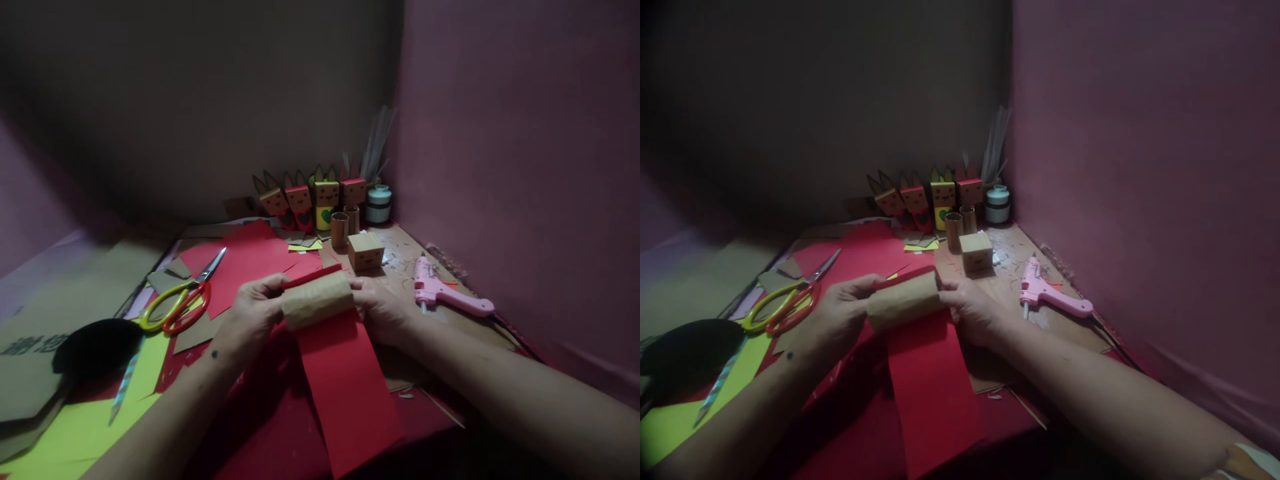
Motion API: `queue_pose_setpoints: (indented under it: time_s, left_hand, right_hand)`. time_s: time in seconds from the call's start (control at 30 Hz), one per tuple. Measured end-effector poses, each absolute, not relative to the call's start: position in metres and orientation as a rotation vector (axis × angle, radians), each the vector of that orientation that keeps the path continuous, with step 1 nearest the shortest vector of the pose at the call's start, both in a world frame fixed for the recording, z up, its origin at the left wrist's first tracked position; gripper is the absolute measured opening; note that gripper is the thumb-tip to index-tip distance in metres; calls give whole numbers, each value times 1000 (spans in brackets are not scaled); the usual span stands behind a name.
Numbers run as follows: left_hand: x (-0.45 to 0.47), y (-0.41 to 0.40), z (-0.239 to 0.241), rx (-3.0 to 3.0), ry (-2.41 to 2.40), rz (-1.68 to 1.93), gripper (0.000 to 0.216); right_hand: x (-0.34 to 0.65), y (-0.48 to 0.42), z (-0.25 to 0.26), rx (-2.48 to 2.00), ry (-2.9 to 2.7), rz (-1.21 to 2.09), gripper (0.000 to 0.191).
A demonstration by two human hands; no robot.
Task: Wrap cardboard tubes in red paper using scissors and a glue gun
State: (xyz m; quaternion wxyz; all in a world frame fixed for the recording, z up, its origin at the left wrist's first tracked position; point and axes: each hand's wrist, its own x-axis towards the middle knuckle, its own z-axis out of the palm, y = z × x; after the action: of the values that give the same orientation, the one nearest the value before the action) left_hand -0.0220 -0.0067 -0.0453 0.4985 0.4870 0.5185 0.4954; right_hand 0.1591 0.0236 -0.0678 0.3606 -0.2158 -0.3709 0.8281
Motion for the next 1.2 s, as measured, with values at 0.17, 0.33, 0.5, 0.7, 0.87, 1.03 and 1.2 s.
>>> queue_pose_setpoints:
  time_s: [0.17, 0.33, 0.5, 0.7, 0.87, 1.03, 1.2]
  left_hand:
    - [-39, -1, -49, 1177, 1405, 1302, 12]
    - [-44, -1, -52, 1170, 1471, 1317, 23]
    - [-49, 4, -57, 1207, 1497, 1297, 28]
    - [-46, 5, -60, 1347, 1534, 1261, 23]
    - [-41, 2, -64, 1564, 1601, 1267, 10]
    - [-39, -11, -60, 1872, 1654, 1300, 9]
    - [-39, -17, -54, 2319, 1568, 1307, 8]
  right_hand:
    - [166, 28, -71, -572, -764, 2332, 33]
    - [170, 25, -67, -649, -754, 2211, 38]
    - [169, 20, -65, -660, -932, 2047, 42]
    - [165, 20, -75, -571, -1087, 2050, 80]
    - [166, 21, -81, -630, -1110, 1968, 62]
    - [171, 21, -76, -639, -1190, 2066, 41]
    - [171, 21, -78, -689, -1170, 2083, 38]
